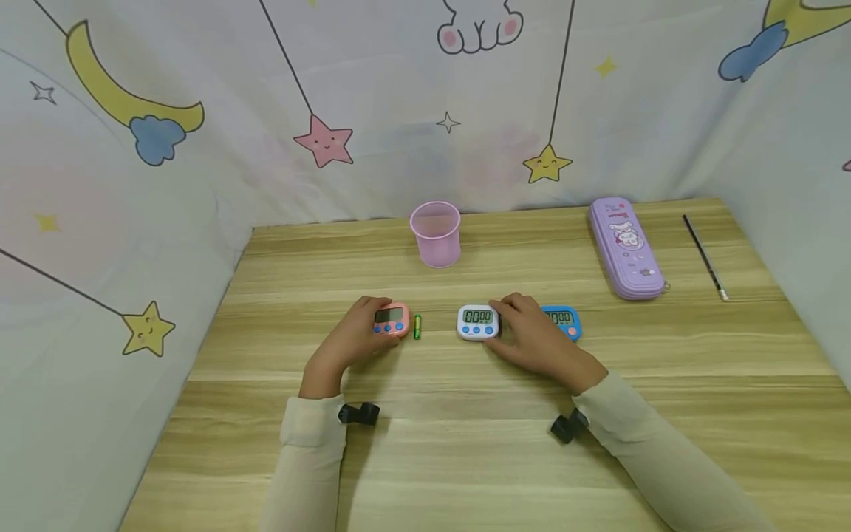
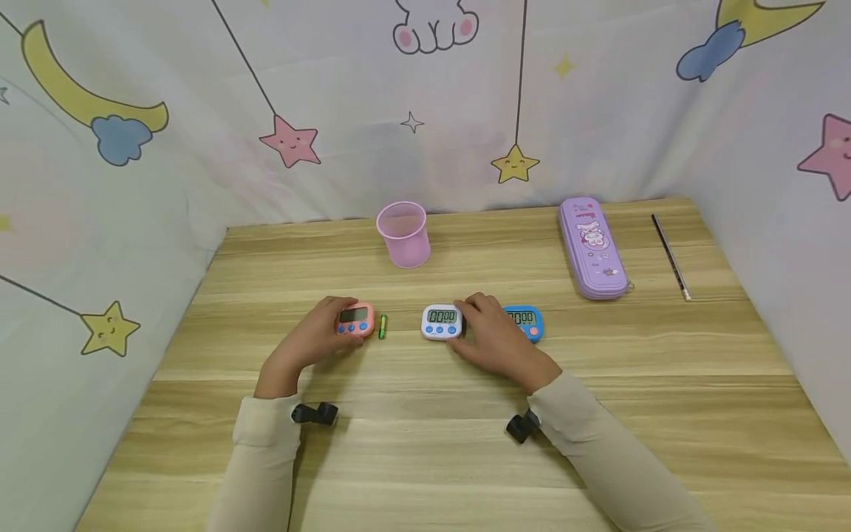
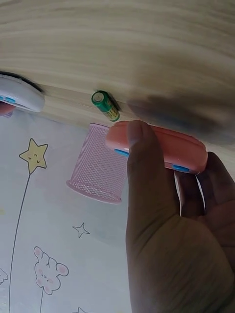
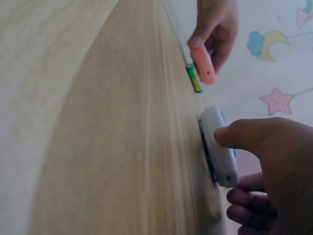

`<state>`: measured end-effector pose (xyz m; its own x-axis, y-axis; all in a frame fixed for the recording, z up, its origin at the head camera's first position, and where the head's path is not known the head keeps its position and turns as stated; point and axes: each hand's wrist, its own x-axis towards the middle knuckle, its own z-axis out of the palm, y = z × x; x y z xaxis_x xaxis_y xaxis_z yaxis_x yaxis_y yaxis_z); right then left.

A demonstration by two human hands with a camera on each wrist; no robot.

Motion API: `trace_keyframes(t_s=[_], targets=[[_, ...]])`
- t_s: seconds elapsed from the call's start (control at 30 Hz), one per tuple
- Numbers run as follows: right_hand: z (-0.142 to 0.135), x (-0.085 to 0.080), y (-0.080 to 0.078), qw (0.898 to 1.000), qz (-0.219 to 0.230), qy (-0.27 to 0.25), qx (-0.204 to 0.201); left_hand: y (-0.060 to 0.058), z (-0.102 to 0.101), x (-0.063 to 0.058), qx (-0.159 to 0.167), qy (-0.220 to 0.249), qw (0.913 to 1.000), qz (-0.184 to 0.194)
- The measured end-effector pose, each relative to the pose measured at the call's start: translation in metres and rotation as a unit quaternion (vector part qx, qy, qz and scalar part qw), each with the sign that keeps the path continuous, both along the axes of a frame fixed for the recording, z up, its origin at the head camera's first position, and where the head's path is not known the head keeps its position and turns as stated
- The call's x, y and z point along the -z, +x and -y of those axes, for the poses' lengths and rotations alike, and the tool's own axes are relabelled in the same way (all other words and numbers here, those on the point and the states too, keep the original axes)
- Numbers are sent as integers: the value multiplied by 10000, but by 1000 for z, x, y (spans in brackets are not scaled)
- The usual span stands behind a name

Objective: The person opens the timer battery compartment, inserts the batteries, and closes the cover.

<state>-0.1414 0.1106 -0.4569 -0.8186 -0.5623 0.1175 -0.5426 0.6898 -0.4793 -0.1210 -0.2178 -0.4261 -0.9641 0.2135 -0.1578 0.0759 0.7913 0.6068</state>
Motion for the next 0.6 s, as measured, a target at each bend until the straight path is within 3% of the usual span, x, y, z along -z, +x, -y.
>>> trace_keyframes(t_s=[0.37, 0.6], targets=[[-1, 2, 0, 9998, -143, -152, -60, 3, -7, -8, 116, 41, 9998, -175], [1, 0, 2, 9989, -239, -377, -114, 5, -14, -12, 254, 372, 9980, -434]])
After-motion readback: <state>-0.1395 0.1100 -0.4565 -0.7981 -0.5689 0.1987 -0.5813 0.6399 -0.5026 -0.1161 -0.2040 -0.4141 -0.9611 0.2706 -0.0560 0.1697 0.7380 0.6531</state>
